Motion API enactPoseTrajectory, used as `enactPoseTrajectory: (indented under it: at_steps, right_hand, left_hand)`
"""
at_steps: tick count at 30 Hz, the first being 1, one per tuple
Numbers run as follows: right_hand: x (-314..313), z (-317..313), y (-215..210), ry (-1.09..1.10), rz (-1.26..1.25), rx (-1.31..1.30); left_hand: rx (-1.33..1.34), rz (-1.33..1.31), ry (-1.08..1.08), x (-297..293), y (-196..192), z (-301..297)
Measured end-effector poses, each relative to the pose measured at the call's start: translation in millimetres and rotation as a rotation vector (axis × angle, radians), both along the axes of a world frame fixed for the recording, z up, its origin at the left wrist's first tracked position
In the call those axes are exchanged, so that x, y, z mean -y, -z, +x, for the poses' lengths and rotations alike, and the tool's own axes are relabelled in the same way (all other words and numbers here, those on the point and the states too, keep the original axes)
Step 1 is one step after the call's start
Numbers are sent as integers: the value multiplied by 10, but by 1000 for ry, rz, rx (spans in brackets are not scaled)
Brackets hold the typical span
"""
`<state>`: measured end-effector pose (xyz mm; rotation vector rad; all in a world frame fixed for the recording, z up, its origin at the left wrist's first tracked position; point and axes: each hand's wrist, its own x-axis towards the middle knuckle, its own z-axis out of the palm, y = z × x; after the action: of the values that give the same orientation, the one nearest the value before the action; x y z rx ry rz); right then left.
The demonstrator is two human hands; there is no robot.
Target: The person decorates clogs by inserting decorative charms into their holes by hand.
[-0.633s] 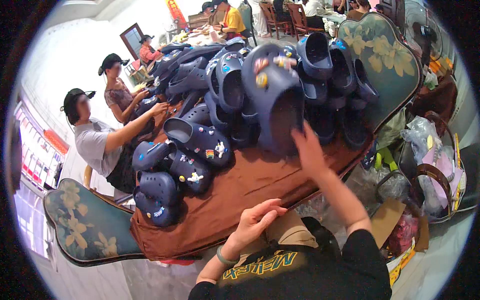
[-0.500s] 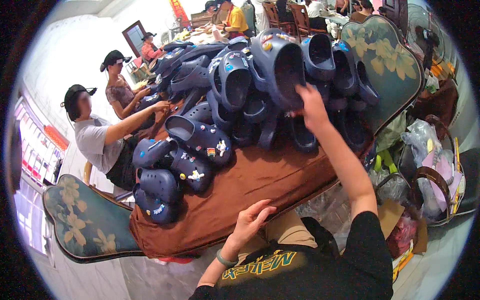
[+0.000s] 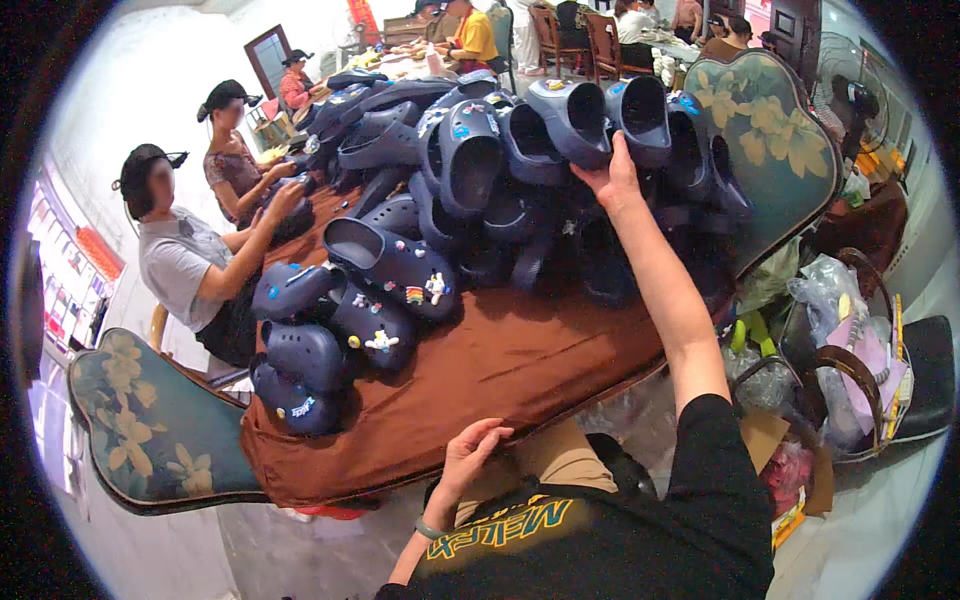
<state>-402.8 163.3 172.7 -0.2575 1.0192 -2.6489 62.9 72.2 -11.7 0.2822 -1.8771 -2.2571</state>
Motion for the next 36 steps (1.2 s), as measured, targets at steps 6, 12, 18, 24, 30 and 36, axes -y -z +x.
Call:
enactPoseTrajectory:
  at_steps: [6,12,18,24,30,36]
  right_hand:
    - [88,401,-33,-18,-37,167]
    - [115,402,64,-110,1,46]
    - [189,178,-104,-72,-35,66]
    - [-50,261,45,-69,79,112]
    - [-151,1007,80,-140,298,15]
    - [-339,2246,-549,-405,352,-261]
  left_hand:
    - [62,106,-11,111,-559,5]
    - [-170,121,-41,130,-1536,134]
    - [-1096,-153,-125,131,-2511,242]
    - [-1045,206,335,275,-3432,663]
    - [-811,99,530,423,-3476,931]
    - [-892,-109,458,227,-3516,986]
